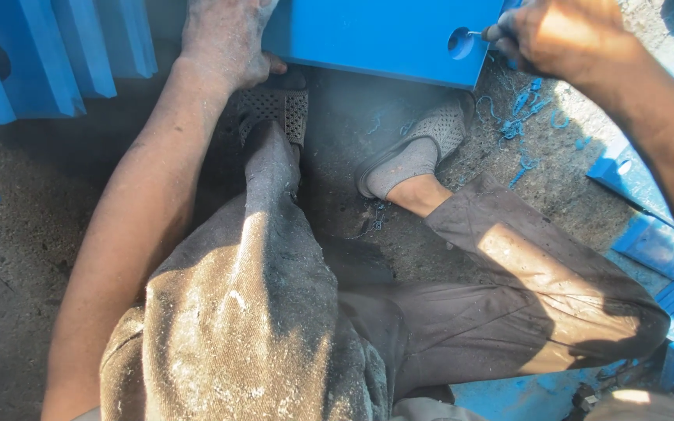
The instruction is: Deburring and cleaning edges of blue molded plastic parts using a hand-held scraping tool.
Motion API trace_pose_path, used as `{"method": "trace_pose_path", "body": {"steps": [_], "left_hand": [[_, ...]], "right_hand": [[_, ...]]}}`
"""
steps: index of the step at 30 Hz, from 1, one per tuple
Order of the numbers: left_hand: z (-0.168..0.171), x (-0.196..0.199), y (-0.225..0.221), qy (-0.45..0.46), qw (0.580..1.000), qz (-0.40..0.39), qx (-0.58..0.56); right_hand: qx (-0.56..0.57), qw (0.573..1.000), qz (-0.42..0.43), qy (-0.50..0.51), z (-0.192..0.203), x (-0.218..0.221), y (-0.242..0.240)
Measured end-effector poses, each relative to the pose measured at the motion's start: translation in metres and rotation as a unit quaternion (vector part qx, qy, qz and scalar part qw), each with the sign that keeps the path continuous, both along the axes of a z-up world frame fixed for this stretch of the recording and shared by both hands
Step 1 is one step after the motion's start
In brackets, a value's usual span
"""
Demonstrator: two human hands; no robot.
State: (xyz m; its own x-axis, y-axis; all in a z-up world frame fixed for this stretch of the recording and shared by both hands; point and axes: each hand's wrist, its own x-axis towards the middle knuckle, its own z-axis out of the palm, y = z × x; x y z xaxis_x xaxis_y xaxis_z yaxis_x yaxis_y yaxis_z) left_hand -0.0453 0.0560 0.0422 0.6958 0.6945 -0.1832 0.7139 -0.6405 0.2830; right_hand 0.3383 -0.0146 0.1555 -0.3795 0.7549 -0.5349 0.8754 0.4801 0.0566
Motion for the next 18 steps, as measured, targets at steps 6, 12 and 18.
{"method": "trace_pose_path", "body": {"steps": [6, 12, 18], "left_hand": [[0.004, -0.001, -0.002, -0.018, 1.0, 0.013, -0.011], [-0.008, -0.001, -0.001, -0.032, 0.999, 0.014, -0.042], [-0.015, -0.003, 0.001, -0.018, 0.999, 0.0, -0.05]], "right_hand": [[0.0, 0.998, -0.029, -0.056, -0.036, 0.025, -0.074], [-0.035, 0.989, -0.023, -0.139, -0.035, -0.021, -0.078], [-0.019, 0.996, 0.001, -0.089, -0.031, -0.052, -0.032]]}}
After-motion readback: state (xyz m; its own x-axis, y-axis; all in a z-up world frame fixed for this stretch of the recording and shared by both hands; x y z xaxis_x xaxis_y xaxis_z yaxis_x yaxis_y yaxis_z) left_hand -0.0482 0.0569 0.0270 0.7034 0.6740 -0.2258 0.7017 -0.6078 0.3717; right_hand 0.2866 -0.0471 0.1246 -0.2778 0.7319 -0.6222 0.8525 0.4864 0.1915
